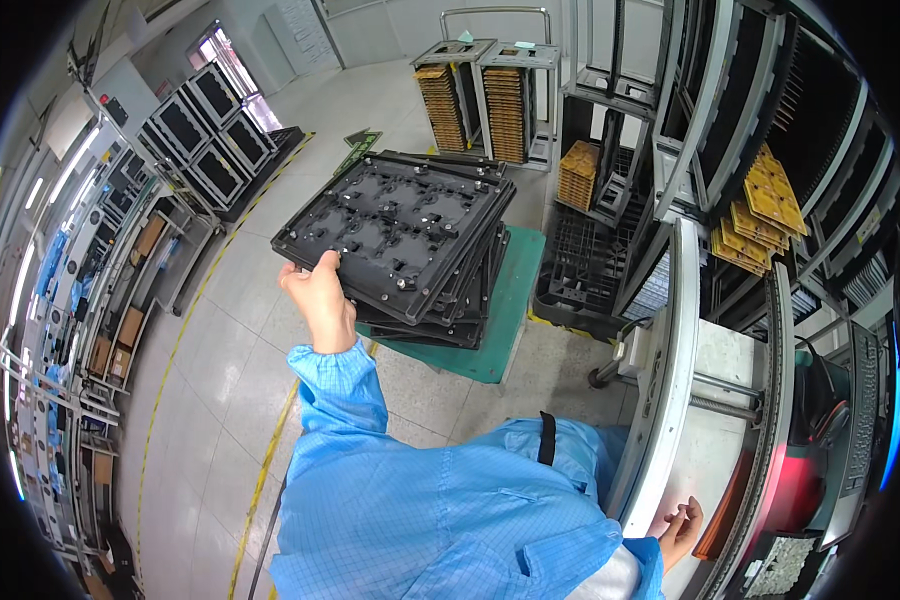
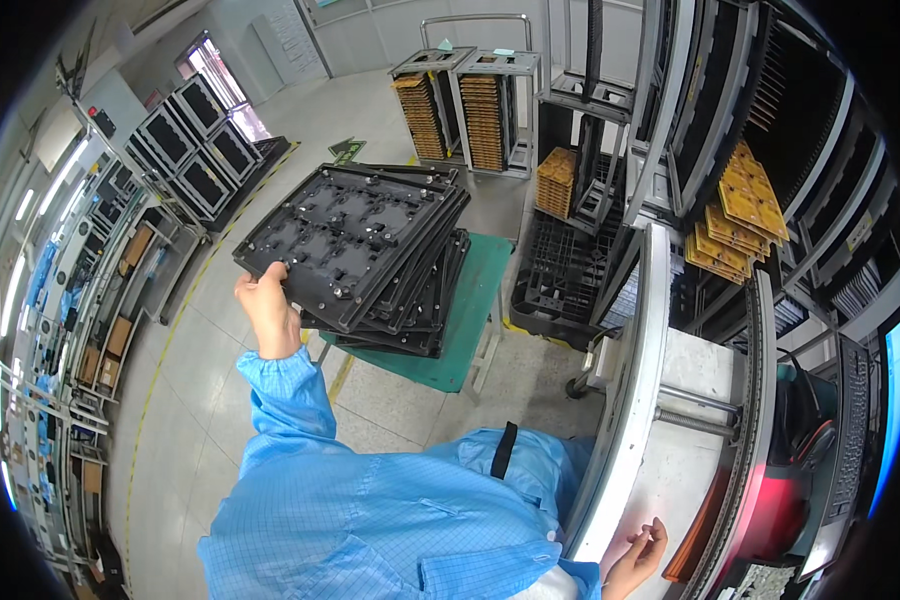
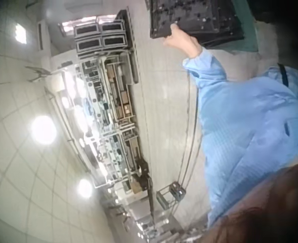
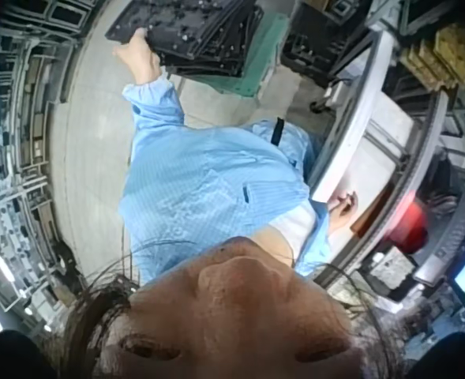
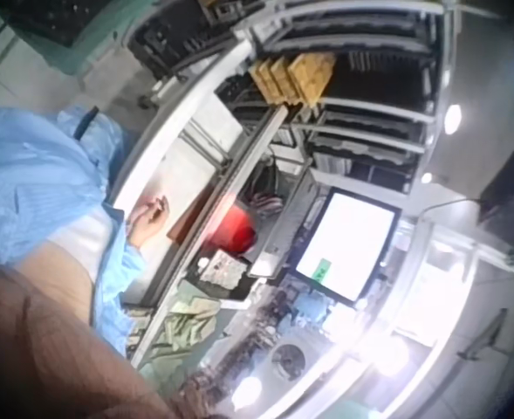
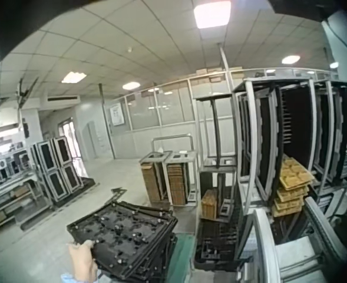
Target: Assembling circuit boards by placing them into a fixture and applying protective film.
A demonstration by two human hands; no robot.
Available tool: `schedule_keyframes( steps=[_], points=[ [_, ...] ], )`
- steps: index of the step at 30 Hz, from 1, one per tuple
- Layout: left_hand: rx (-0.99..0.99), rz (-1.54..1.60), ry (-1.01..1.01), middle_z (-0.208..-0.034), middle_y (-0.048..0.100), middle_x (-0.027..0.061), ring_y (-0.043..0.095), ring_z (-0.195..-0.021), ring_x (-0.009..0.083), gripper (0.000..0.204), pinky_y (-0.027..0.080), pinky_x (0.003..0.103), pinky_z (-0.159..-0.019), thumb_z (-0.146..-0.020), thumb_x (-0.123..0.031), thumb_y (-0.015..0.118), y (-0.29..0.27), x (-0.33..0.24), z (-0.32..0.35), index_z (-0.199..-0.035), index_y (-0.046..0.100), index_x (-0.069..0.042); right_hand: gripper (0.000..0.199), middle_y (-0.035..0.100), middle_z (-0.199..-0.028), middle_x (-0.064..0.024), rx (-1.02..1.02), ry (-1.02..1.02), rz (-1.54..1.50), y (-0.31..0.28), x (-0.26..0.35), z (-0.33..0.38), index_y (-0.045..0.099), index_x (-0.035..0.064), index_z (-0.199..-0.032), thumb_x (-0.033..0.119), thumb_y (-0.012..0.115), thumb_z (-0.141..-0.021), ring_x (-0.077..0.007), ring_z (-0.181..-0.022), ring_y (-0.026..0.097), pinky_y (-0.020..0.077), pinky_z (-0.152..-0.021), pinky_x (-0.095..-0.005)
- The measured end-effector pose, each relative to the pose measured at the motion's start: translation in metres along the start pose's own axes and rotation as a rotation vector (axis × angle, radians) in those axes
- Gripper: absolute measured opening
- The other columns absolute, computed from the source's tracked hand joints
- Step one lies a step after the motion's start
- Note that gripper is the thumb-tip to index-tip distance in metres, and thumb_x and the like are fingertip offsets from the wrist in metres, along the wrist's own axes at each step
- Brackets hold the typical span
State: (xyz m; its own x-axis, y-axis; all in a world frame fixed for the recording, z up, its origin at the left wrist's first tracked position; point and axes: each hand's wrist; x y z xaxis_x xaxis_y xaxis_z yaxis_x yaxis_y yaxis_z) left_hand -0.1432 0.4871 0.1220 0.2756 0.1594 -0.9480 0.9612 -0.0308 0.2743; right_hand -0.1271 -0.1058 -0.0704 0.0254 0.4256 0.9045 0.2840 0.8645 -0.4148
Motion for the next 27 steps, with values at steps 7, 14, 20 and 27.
schedule_keyframes(
  steps=[7,14,20,27],
  points=[
    [0.219,0.477,-0.080,-0.122,0.053,0.0118,0.058,-0.099,0.0222,0.091,0.052,0.035,-0.086,-0.075,0.014,0.057,0.014,-0.050,0.054,-0.153,0.017,-0.011,0.035,0.060,-0.117,-0.0103,-0.044,0.133,-0.167,-0.003,0.132,0.024,0.054,0.0021,-0.134,0.013,0.054,-0.100,-0.0201,-0.109,0.059,0.0444,-0.102,-0.0347],
    [0.760,0.672,-0.250,-0.145,0.044,0.0166,0.054,-0.120,0.0267,0.098,0.047,0.036,-0.098,-0.069,0.015,0.048,-0.018,-0.142,0.052,-0.156,0.015,-0.013,0.080,0.051,-0.136,-0.0244,0.386,-0.059,-0.723,0.049,0.371,0.139,0.030,-0.0053,-0.148,0.044,0.063,-0.094,-0.0336,-0.123,0.054,0.0438,-0.106,-0.0446],
    [1.300,0.853,-0.710,-0.148,0.039,0.0158,0.051,-0.123,0.0271,0.103,0.043,0.036,-0.102,-0.071,0.014,0.055,-0.093,-0.172,-0.011,-0.158,0.010,-0.018,0.066,0.057,-0.130,-0.0111,0.020,0.128,-1.247,0.125,0.457,0.295,0.036,0.0096,-0.146,0.000,0.066,-0.088,-0.0250,-0.114,0.060,0.0509,-0.099,-0.0432],
    [1.949,0.524,-0.410,-0.158,0.021,0.0170,0.027,-0.143,0.0253,0.089,0.025,0.036,-0.115,-0.087,-0.017,0.059,0.034,-0.147,0.024,-0.158,0.005,-0.005,0.066,0.062,-0.126,-0.0085,-0.439,-0.218,-0.556,0.071,0.432,0.331,0.047,0.0064,-0.137,-0.012,0.070,-0.078,-0.0201,-0.114,0.060,0.0487,-0.099,-0.0351]
  ],
)
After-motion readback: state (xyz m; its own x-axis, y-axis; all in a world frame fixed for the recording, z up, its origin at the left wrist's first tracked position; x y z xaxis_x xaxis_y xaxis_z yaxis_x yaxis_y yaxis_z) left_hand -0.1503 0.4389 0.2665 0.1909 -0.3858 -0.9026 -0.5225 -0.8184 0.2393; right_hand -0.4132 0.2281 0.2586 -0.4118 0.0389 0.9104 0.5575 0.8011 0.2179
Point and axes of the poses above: each hand's wrist, its own z-axis away from the middle knuckle, its own y-axis out of the palm, x = y × z
